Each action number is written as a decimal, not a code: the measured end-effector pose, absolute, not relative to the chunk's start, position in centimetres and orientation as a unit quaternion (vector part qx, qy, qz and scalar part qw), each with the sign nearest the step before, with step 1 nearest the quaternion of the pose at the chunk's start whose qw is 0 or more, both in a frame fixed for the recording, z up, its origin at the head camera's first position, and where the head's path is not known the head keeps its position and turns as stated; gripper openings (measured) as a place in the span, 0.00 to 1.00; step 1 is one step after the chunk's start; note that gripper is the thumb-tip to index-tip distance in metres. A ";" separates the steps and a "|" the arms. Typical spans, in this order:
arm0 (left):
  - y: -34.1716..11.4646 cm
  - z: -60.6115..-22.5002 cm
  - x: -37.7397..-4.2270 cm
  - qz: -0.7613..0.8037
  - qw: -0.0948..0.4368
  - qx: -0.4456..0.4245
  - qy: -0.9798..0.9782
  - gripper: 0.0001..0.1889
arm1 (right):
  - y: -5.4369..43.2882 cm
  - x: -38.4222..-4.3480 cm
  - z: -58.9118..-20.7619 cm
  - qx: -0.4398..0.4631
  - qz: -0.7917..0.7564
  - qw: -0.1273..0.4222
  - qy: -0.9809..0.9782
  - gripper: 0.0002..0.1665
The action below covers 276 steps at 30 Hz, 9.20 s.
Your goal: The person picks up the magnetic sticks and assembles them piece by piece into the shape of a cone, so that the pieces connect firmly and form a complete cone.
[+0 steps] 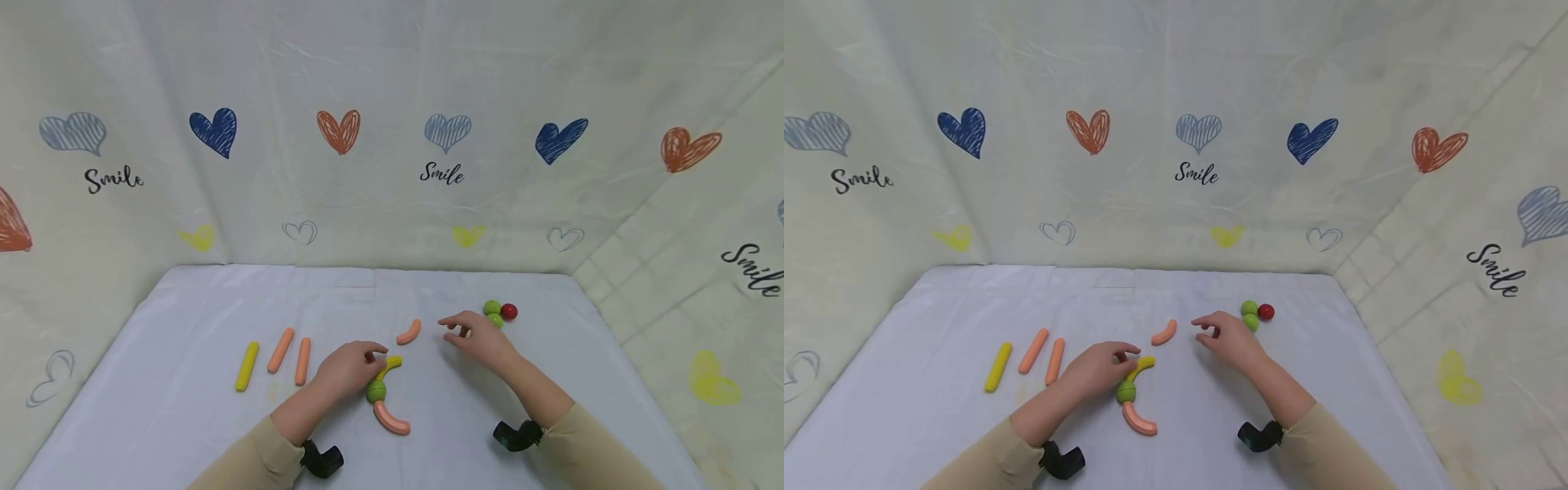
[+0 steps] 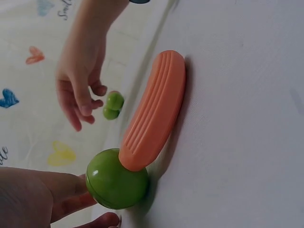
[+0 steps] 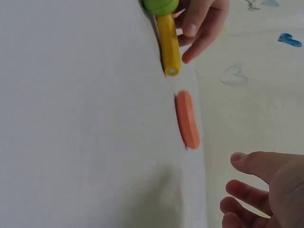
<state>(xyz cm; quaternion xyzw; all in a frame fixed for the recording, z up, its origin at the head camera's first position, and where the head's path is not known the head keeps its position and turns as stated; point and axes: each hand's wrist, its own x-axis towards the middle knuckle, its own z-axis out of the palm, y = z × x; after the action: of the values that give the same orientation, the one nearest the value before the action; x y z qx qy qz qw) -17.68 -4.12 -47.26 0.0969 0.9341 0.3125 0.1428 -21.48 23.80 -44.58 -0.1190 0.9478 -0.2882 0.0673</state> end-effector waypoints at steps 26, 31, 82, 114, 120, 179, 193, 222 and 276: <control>-3.9 -47.7 -18.4 0.326 0.162 0.113 0.925 0.15 | 33.6 -24.3 -44.3 -0.167 -0.185 0.048 0.967 0.23; -4.0 -47.9 -18.5 0.326 0.162 0.113 0.925 0.16 | 33.7 -24.9 -44.5 -0.195 -0.132 0.052 0.970 0.24; -4.6 -47.2 -18.3 0.379 0.202 0.122 0.895 0.16 | 26.4 -21.1 -46.2 -0.194 -0.220 0.106 0.950 0.22; -4.8 -47.6 -18.6 0.405 0.213 0.122 0.881 0.16 | 19.6 -19.6 -47.7 -0.233 -0.261 0.093 0.932 0.15; -4.7 -47.5 -18.5 0.398 0.204 0.133 0.885 0.16 | 19.1 -19.5 -47.8 -0.227 -0.263 0.093 0.933 0.16; -7.1 -47.8 -16.2 0.380 0.208 0.132 0.891 0.31 | 16.0 -20.8 -47.7 -0.278 -0.261 0.116 0.917 0.23; -7.8 -48.3 -15.8 0.408 0.217 0.122 0.879 0.34 | 16.0 -21.0 -47.3 -0.292 -0.264 0.114 0.912 0.24; -8.0 -48.2 -15.9 0.418 0.225 0.116 0.873 0.33 | 20.2 -23.7 -46.9 -0.324 -0.157 0.028 0.933 0.15; -7.9 -47.9 -16.1 0.408 0.221 0.107 0.879 0.33 | 20.6 -24.6 -47.0 -0.277 -0.276 0.177 0.903 0.16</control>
<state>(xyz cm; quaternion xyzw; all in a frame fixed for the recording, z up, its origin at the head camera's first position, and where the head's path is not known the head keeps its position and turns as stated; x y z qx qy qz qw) -16.07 -7.92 -47.92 0.1075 0.8791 0.4084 0.2210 -24.61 20.63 -47.00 -0.2765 0.9032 -0.2763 0.1775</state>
